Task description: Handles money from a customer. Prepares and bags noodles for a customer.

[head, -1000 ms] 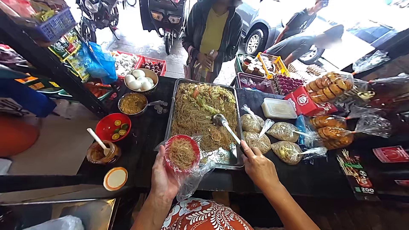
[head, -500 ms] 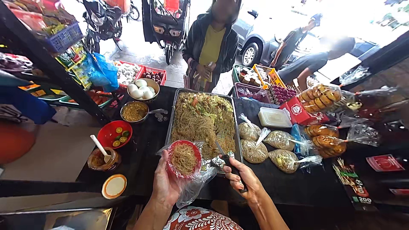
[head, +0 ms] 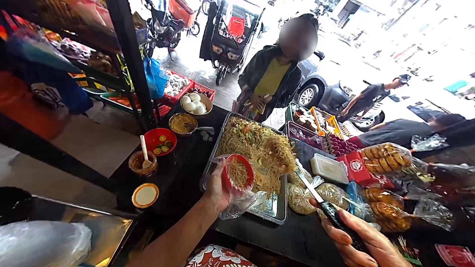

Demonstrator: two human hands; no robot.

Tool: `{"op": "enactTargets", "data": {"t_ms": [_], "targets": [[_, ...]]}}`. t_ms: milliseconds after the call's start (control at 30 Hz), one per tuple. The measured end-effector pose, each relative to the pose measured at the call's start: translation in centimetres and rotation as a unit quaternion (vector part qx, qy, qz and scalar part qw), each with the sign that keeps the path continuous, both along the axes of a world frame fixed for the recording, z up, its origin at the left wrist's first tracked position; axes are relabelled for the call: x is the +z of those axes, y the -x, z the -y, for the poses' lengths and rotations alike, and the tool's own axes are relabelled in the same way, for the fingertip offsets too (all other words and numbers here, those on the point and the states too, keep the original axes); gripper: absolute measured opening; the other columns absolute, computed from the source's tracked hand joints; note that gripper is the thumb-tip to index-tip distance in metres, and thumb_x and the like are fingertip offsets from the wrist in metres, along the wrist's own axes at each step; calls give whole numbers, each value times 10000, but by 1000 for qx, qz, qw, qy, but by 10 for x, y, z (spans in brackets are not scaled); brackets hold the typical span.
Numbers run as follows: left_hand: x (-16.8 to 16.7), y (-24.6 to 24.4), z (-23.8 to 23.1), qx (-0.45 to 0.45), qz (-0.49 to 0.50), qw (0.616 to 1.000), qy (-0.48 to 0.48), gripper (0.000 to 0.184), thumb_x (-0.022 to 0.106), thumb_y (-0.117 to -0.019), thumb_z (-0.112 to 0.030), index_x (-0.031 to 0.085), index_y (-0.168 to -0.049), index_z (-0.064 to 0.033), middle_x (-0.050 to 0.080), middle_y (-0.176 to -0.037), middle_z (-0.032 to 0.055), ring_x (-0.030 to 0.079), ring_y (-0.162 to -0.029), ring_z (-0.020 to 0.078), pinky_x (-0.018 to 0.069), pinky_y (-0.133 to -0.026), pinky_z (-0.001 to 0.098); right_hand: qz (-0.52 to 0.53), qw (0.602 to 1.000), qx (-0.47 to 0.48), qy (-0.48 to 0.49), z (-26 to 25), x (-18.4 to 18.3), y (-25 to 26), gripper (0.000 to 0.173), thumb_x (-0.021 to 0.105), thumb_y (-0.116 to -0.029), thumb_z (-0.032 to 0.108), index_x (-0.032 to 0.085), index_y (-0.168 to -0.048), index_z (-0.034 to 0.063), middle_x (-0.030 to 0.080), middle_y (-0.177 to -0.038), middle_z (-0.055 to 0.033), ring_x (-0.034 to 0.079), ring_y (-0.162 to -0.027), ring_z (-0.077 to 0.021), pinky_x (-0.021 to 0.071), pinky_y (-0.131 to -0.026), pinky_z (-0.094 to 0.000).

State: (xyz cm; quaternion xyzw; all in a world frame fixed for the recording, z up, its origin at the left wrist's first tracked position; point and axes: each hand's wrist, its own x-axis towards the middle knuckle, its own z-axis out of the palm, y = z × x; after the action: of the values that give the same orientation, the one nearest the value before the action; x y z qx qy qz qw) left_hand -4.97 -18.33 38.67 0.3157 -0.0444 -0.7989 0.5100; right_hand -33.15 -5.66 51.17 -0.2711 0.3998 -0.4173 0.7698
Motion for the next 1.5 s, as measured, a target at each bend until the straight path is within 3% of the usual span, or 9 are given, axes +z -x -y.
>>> {"op": "enactTargets", "data": {"t_ms": [300,400,633,733,867,1000,1167,1433,1500], "targets": [[-4,11,26,-64,-8,998,-11,553,326,-1061,-566,554,-1324,-137,680,-1122,146,689,-986,313,591,-770,526,-42,993,107,-36,3,35,13,431,534,-1053,362,543,-1414,126,635,-838,-6,551,-461,-34,464,-355,-172],[-8,11,28,-78,-13,997,3,550,318,-1068,-550,555,-1334,-132,678,-1155,145,678,-1044,315,577,-830,550,-66,986,143,-53,15,22,16,456,576,-1029,385,559,-1402,123,624,-821,-1,531,-448,-26,455,-349,-170],[-5,7,13,-96,4,995,21,532,362,-1069,-523,555,-1367,-126,678,-1208,149,677,-1096,315,577,-886,548,-344,929,131,14,27,10,-6,461,490,-1015,329,500,-1453,187,558,-725,28,434,-402,-54,386,-329,-208],[-4,10,9,-75,3,997,4,527,373,-1067,-520,541,-1390,-139,669,-1234,147,669,-1114,319,569,-897,559,-474,864,126,116,11,0,-26,530,512,-1023,270,442,-1514,84,595,-786,15,488,-478,-73,443,-402,-255],[2,13,4,-38,-13,999,-32,555,343,-1064,-547,558,-1367,-135,675,-1218,141,669,-1103,311,564,-896,557,-651,675,85,337,-15,-51,-55,508,615,-997,191,542,-1458,-10,719,-1231,-152,733,-1005,-185,610,-887,-381],[1,14,-2,14,-18,999,-42,522,337,-1077,-506,571,-1335,-117,686,-1181,137,681,-1081,290,573,-895,527,-736,555,5,386,-33,-93,-64,482,640,-955,204,620,-1411,50,724,-1037,-137,712,-746,-199,601,-615,-358],[-1,10,-3,51,22,998,-20,498,317,-1090,-466,567,-1334,-111,682,-1180,130,679,-1079,274,580,-886,509,-721,586,-71,364,-41,-81,-48,503,577,-1014,237,556,-1430,-44,705,-1255,-179,717,-1055,-187,577,-928,-311],[5,-11,-5,50,46,998,-12,500,284,-1094,-472,546,-1350,-132,678,-1197,129,688,-1080,286,596,-844,523,-827,536,-38,166,-30,-141,-32,513,627,-981,148,540,-1461,-13,709,-1039,-256,727,-769,-407,597,-676,-573],[7,-16,-8,50,40,998,-18,499,281,-1095,-465,562,-1326,-125,685,-1179,130,695,-1064,288,602,-829,518,-821,561,-20,108,-35,-140,-47,526,608,-997,129,492,-1482,-38,700,-1056,-281,728,-810,-431,592,-728,-598]]}}
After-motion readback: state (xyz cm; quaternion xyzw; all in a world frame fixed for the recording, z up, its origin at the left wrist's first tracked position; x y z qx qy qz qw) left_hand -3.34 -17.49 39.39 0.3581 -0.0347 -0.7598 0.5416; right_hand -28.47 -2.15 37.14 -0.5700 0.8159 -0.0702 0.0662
